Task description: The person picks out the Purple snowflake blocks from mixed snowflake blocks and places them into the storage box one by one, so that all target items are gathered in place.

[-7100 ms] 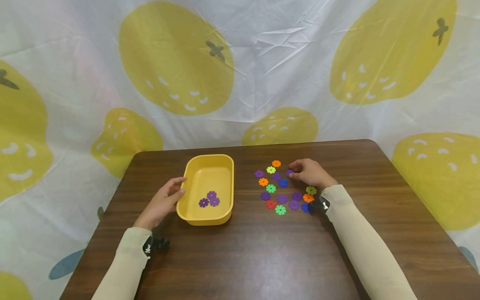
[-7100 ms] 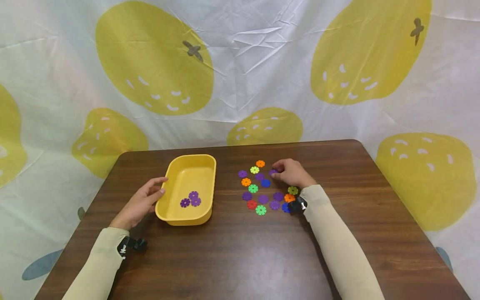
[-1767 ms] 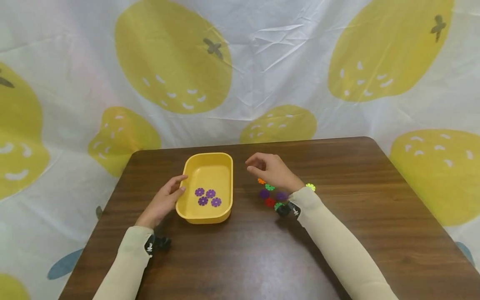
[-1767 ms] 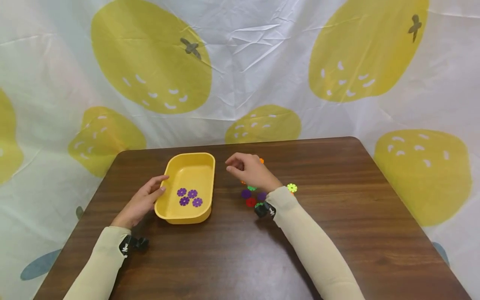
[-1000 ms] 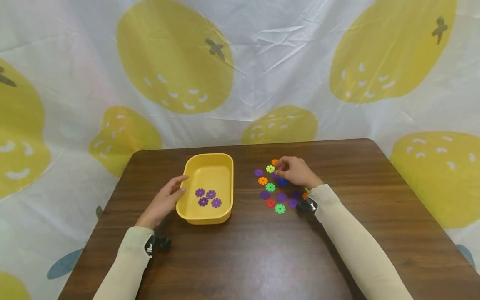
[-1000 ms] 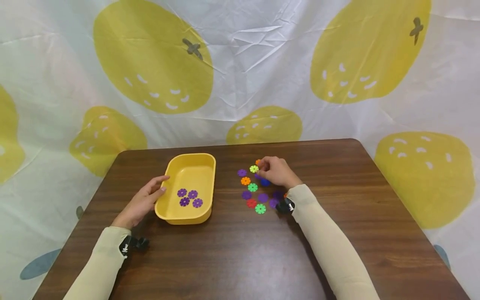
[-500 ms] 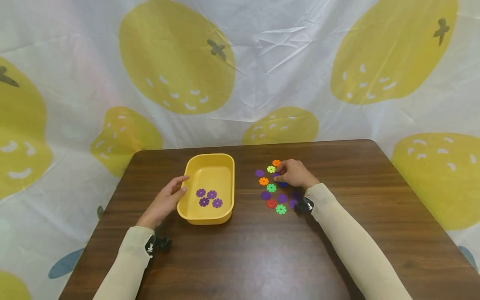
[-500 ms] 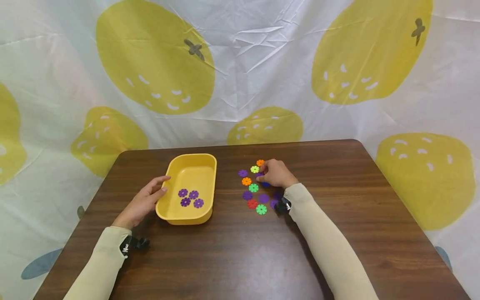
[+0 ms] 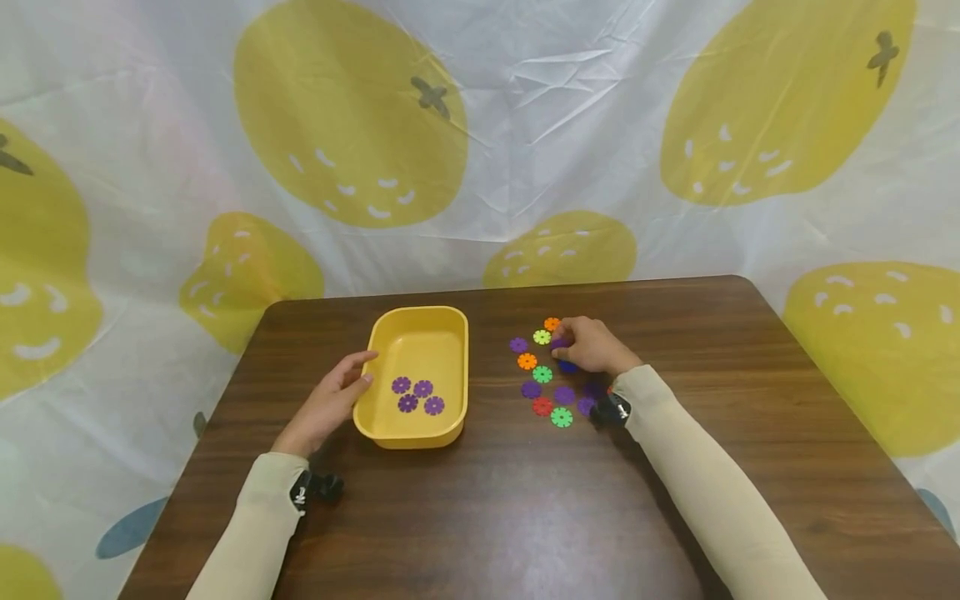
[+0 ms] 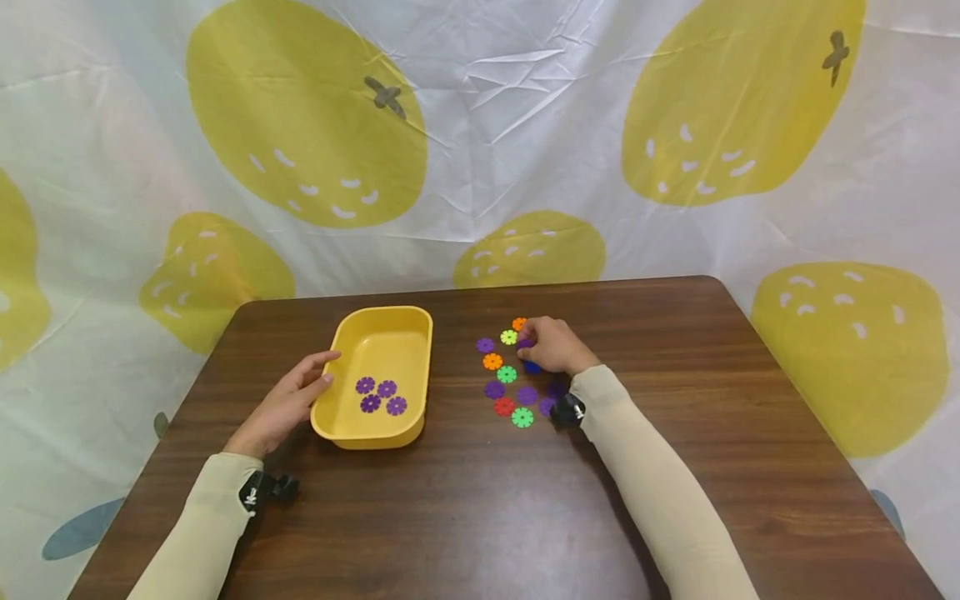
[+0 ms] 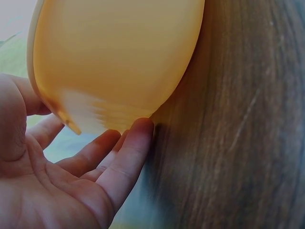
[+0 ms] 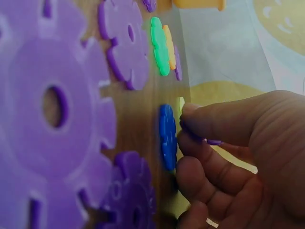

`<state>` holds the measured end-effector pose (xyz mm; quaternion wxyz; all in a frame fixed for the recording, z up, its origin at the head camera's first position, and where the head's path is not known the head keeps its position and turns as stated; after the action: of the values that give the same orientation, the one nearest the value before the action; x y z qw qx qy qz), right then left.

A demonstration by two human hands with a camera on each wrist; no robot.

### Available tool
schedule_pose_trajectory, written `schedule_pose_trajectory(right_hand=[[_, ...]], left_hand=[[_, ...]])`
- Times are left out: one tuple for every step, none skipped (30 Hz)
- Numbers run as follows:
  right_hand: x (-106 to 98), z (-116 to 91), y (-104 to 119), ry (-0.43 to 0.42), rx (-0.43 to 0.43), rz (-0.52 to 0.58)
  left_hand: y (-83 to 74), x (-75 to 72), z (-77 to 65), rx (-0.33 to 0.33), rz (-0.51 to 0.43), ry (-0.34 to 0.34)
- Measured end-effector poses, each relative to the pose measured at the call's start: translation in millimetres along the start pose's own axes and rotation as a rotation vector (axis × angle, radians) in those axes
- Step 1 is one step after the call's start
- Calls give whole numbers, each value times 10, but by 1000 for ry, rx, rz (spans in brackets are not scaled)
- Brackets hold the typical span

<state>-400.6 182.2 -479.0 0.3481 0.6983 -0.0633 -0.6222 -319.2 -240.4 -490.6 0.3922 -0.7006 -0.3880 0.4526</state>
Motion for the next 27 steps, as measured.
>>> schedule_pose_trajectory(right_hand=[[-4,-3,7,-2,-5,2],[-7,-6,12,-4,-10,4],[-10,-7,17,-9,-15,6],[-12,-9,21,-13,-21,6],[-14,-9,22,-18,-24,8],[-16,-11,25,-22,-26,10],[-20,-15,30,-25,-27,10],[-21,-19,34,-25,-25,20],[-21,-20,40,-25,-24,35],[-23,-24,51,-24,-22,51],[-23,-25,63,-23,-20,68],[-28,-28,85,-23,-23,82],[-39,-32,109,-25,-26,97],[-51,-34,139,-33,-31,111],[-66,-37,173,-42,-41,119],[-83,-41,216,-53,-53,120],[-100,-45,260,-63,-64,114],[-116,-49,305,-74,-76,107],[-129,-52,341,-84,-86,99],[-143,-53,375,-93,-94,91],[-155,-54,406,-99,-100,85],[-166,-55,438,-104,-106,75],[-176,-56,465,-109,-111,65],[-185,-55,486,-115,-117,60],[-192,-54,508,-119,-120,55],[-202,-56,535,-126,-124,52],[-212,-57,564,-132,-131,48]], left_hand=[[-3,2,-1,1,-4,1],[-8,4,-4,2,-6,4],[-12,6,-6,2,-9,4],[-16,4,-5,3,-11,5],[-21,5,-6,3,-14,4],[-21,3,-3,1,-16,2],[-22,3,-1,1,-17,3],[-23,3,-3,0,-16,4],[-20,2,-1,0,-15,4],[-18,1,-1,-1,-15,2],[-14,-1,-1,-2,-12,0],[-7,-4,1,-4,-10,-2],[-7,-4,2,-1,-7,0],[-2,-7,4,-3,-3,-3],[4,-9,8,-5,0,-4],[10,-13,11,-8,2,-6],[16,-15,13,-10,3,-6],[21,-17,14,-13,3,-8],[25,-16,15,-14,3,-7],[29,-18,15,-18,3,-9],[30,-18,16,-18,1,-9],[30,-18,14,-18,1,-9],[26,-17,14,-18,-1,-10],[24,-16,15,-18,1,-10],[23,-14,15,-16,-3,-8],[22,-13,16,-15,-5,-7],[21,-12,17,-14,-7,-6]])
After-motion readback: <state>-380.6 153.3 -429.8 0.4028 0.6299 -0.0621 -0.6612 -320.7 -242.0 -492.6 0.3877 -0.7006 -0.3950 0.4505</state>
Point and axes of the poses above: each hand's wrist, its own z-axis towards the middle knuckle, its own x-axis out of the palm, y = z × x, the point moved 7 cm from there along z, towards the middle knuckle, and after that the axes turned 6 degrees about -x, right-handed, at the moved point
